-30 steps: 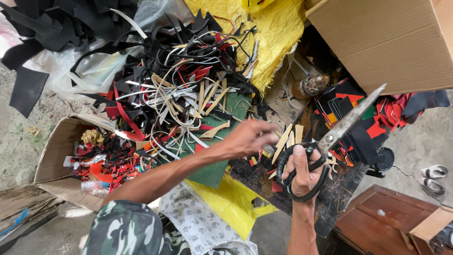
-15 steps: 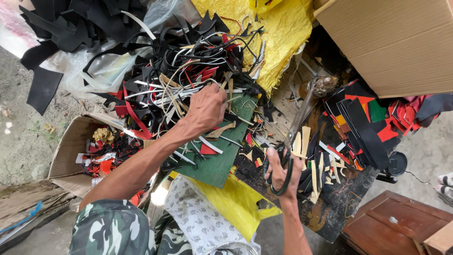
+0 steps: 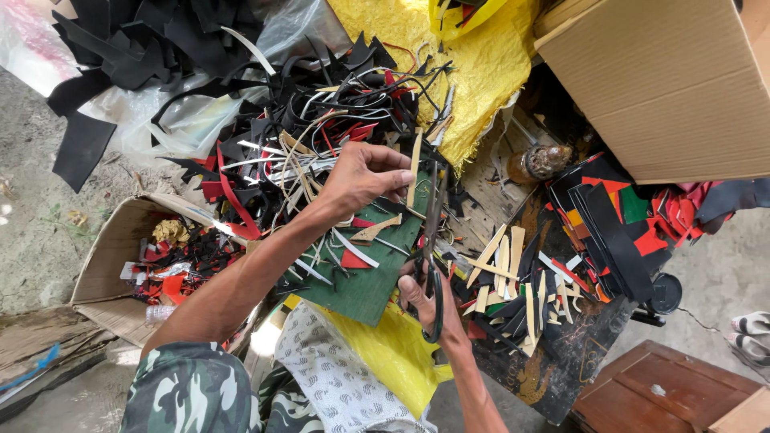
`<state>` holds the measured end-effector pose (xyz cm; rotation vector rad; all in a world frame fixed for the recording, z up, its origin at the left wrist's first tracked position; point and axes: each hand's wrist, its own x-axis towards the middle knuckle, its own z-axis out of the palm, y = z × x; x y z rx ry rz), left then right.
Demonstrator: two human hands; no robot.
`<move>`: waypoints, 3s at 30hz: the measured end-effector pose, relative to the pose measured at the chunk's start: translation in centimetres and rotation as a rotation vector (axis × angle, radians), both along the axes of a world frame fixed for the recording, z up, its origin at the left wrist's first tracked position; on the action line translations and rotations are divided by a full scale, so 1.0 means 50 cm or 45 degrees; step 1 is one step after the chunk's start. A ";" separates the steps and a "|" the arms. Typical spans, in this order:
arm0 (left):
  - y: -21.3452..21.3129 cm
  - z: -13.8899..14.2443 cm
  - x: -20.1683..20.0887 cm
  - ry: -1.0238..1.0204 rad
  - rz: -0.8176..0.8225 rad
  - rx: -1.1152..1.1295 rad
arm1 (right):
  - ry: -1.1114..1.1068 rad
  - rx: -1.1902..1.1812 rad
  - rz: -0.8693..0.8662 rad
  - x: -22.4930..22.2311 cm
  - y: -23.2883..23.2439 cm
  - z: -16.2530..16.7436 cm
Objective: The person uses shears to cut various colored strips of flexible material into smaller pieces. The cut pieces are dropped onto a pile on the work surface.
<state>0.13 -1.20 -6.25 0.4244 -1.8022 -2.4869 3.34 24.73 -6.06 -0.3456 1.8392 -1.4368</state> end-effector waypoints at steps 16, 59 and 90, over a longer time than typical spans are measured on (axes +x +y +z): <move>0.115 0.031 0.016 -0.086 0.283 -0.085 | 0.045 0.099 -0.035 0.003 -0.026 0.003; 0.125 0.012 0.036 0.117 0.013 0.173 | -0.097 -0.497 -0.540 -0.118 -0.056 0.005; 0.034 0.103 -0.016 0.286 0.043 -0.418 | 0.184 0.160 0.052 -0.018 -0.013 0.044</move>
